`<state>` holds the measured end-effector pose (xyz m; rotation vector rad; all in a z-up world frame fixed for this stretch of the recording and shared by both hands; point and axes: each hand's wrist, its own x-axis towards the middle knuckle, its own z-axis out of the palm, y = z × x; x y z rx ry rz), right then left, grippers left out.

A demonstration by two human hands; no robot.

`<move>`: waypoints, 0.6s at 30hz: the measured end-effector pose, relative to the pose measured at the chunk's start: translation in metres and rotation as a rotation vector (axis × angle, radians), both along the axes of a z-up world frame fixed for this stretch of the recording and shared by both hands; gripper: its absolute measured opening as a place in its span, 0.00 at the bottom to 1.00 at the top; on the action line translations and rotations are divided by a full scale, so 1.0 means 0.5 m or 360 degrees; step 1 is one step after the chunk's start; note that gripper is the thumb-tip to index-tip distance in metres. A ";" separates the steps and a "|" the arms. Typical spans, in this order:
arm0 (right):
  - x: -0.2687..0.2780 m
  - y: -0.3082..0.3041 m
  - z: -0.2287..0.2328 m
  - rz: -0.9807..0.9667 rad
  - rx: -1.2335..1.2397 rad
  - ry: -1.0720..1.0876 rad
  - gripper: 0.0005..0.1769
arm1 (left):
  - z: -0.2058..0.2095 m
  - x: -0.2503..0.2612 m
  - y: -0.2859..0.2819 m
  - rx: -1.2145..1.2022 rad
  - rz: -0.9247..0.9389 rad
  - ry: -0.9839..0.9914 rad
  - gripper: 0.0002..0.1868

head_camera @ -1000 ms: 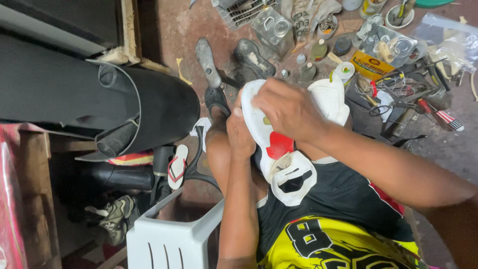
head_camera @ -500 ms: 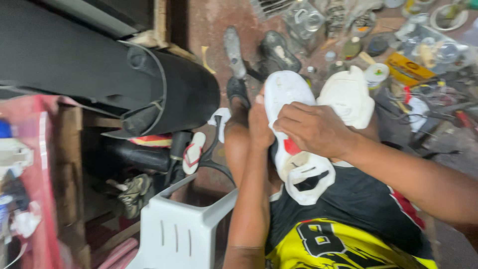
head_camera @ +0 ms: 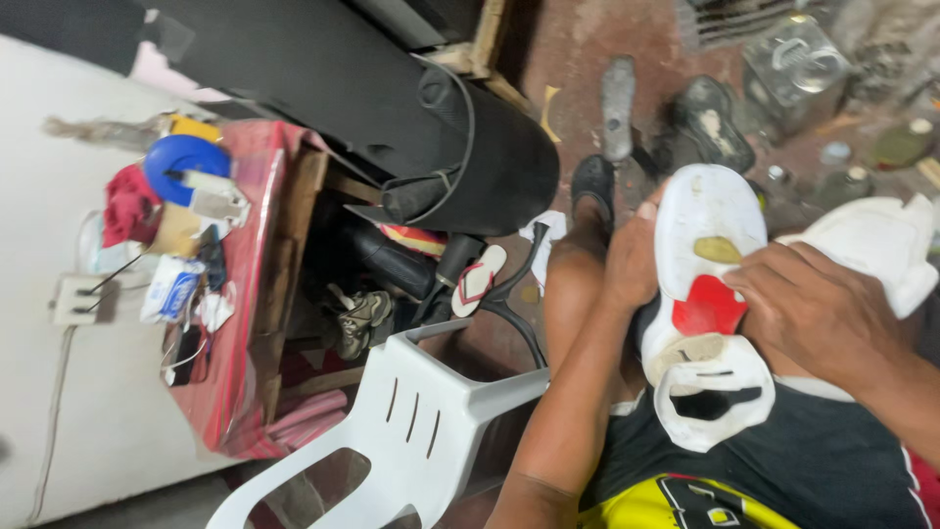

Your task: The person cleans and applies adhesive to a shoe sole and a replacement part, then presses them together by hand.

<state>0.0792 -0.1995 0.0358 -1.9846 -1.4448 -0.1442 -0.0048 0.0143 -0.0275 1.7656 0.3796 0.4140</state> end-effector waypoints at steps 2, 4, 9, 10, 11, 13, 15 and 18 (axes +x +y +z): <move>-0.004 0.001 -0.006 -0.0034 0.0097 0.0152 0.07 | 0.001 -0.001 -0.009 -0.0025 -0.0018 -0.0074 0.33; -0.007 -0.003 -0.010 -0.0052 0.0065 0.0216 0.06 | 0.007 -0.009 -0.028 -0.0073 -0.0029 -0.0094 0.33; -0.002 0.000 -0.018 -0.0080 0.0108 0.0216 0.06 | 0.029 -0.006 -0.032 -0.0130 -0.0018 -0.0069 0.34; -0.002 -0.002 -0.018 -0.0085 0.0103 0.0221 0.06 | 0.028 -0.004 -0.032 -0.0083 -0.0015 -0.0072 0.34; -0.004 -0.003 -0.017 -0.0089 0.0094 0.0233 0.07 | 0.029 -0.005 -0.033 -0.0040 -0.0009 -0.0069 0.34; -0.003 -0.001 -0.014 -0.0132 0.0018 0.0146 0.05 | 0.029 -0.007 -0.032 0.0034 0.0010 -0.0033 0.34; -0.004 0.000 -0.013 -0.0164 -0.0004 0.0135 0.05 | 0.029 -0.007 -0.031 0.0090 0.0028 0.0031 0.35; -0.006 0.000 -0.017 -0.0183 0.0053 0.0184 0.06 | 0.033 -0.003 -0.034 -0.0012 0.0038 0.0062 0.36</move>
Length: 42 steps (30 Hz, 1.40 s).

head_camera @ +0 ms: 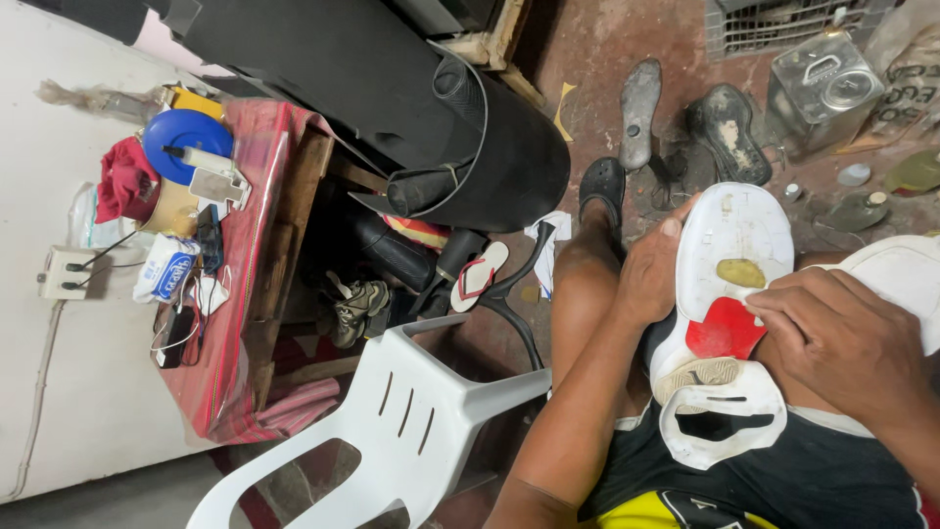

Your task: The person cleans and applies adhesive to a shoe sole and a replacement part, then presses them together by hand.

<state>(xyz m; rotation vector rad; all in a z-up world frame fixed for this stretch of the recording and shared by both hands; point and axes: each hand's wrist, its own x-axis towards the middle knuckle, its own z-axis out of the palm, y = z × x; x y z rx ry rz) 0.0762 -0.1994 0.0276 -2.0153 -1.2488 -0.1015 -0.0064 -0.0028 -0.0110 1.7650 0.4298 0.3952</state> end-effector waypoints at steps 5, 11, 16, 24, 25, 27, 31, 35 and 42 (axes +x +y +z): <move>0.010 0.000 -0.011 0.0055 -0.0020 0.0044 0.09 | 0.009 -0.003 -0.004 -0.0036 -0.0043 -0.0067 0.39; 0.009 0.028 0.035 0.0131 0.0159 0.0018 0.08 | -0.017 0.007 0.000 -0.0314 -0.0100 -0.0165 0.38; 0.013 0.015 0.048 0.0211 -0.0064 0.0007 0.08 | -0.029 0.006 -0.009 -0.0578 -0.0157 -0.0252 0.37; 0.000 0.004 0.033 0.0131 -0.0031 0.0073 0.11 | 0.002 -0.002 0.000 -0.0160 -0.0094 -0.0168 0.36; 0.000 0.016 0.038 0.0164 0.0050 0.0064 0.10 | 0.004 0.006 0.003 -0.0075 -0.0087 -0.0179 0.36; -0.006 0.035 0.046 0.0207 0.0109 0.0032 0.10 | 0.006 0.005 -0.004 0.0070 -0.0068 -0.0171 0.35; -0.003 0.031 0.045 0.0239 0.0088 -0.0057 0.11 | 0.004 0.005 -0.002 0.0079 -0.0066 -0.0120 0.37; 0.010 -0.007 0.028 0.0162 -0.0021 -0.0015 0.13 | 0.005 0.001 -0.001 0.0073 -0.0065 -0.0105 0.38; 0.000 0.030 0.045 0.0205 0.0054 -0.0014 0.08 | 0.013 0.005 -0.008 0.0020 -0.0070 -0.0149 0.39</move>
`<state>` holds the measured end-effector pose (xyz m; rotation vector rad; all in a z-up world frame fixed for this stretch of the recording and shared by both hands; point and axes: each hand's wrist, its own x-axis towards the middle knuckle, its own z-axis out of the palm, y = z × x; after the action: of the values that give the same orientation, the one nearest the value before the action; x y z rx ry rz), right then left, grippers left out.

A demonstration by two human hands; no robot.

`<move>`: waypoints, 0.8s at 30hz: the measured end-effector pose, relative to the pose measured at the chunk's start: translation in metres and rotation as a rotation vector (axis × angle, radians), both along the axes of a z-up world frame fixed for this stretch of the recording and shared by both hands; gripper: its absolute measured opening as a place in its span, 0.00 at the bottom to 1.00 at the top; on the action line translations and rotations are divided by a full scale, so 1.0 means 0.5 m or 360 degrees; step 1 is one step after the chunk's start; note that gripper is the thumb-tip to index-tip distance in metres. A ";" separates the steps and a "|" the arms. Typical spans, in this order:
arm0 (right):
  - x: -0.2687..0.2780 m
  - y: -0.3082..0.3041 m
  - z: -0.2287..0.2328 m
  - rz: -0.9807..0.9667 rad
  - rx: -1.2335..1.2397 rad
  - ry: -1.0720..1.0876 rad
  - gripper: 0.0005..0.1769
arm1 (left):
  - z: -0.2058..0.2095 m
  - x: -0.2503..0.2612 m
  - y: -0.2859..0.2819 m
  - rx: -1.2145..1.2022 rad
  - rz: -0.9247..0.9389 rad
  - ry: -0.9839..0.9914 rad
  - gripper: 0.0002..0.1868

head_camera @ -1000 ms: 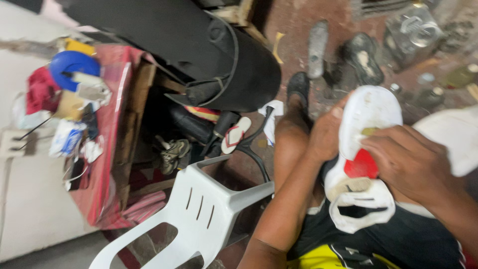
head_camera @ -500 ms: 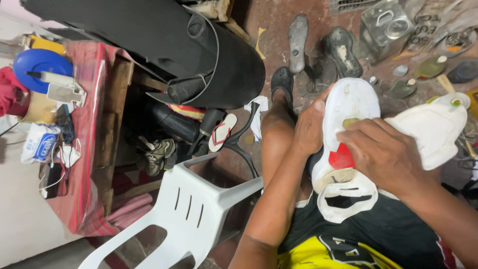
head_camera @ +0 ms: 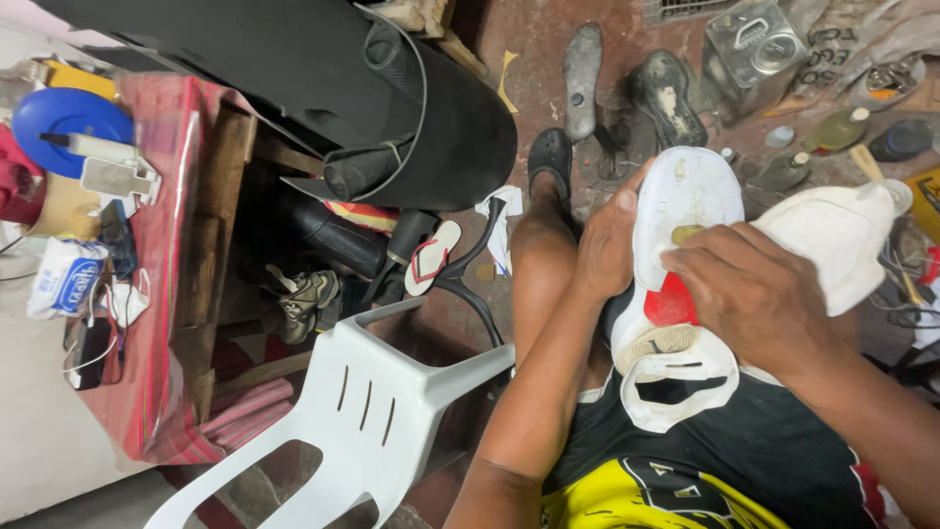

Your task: The person cleans and applies adhesive to a shoe sole and a replacement part, then presses them together by hand.

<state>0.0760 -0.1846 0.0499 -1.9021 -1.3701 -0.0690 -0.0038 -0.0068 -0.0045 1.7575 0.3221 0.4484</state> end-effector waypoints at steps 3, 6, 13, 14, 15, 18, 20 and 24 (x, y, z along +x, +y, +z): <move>-0.001 -0.007 0.007 -0.0027 -0.0048 -0.0056 0.07 | -0.003 0.005 0.002 0.0001 -0.0002 0.0048 0.38; 0.020 -0.034 0.005 -0.0031 -0.0109 -0.0084 0.08 | -0.010 0.005 0.007 0.0039 -0.0015 0.0012 0.37; 0.012 0.004 0.011 -0.0018 0.0032 -0.0067 0.08 | -0.016 0.007 0.007 0.0038 0.0001 0.0005 0.37; 0.008 0.017 0.015 0.0005 0.0055 -0.0088 0.07 | -0.016 0.008 0.007 0.0011 0.0004 -0.0004 0.37; 0.002 0.021 0.020 0.0001 0.0063 -0.0078 0.07 | -0.017 0.004 0.003 -0.0026 -0.0002 -0.0003 0.37; 0.006 0.019 0.024 -0.0018 0.0082 -0.0090 0.09 | -0.023 0.011 0.006 -0.0040 -0.0058 -0.0029 0.37; 0.014 -0.010 0.021 -0.0028 0.0034 -0.0106 0.12 | -0.032 0.022 0.010 -0.0147 -0.0024 -0.0007 0.36; 0.021 -0.046 0.010 -0.0011 -0.0008 0.0020 0.12 | -0.040 0.016 0.009 -0.0288 -0.0080 -0.0020 0.35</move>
<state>0.0865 -0.2076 0.0547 -1.9087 -1.3563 -0.0566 0.0045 -0.0021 -0.0246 1.5824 0.2997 0.3822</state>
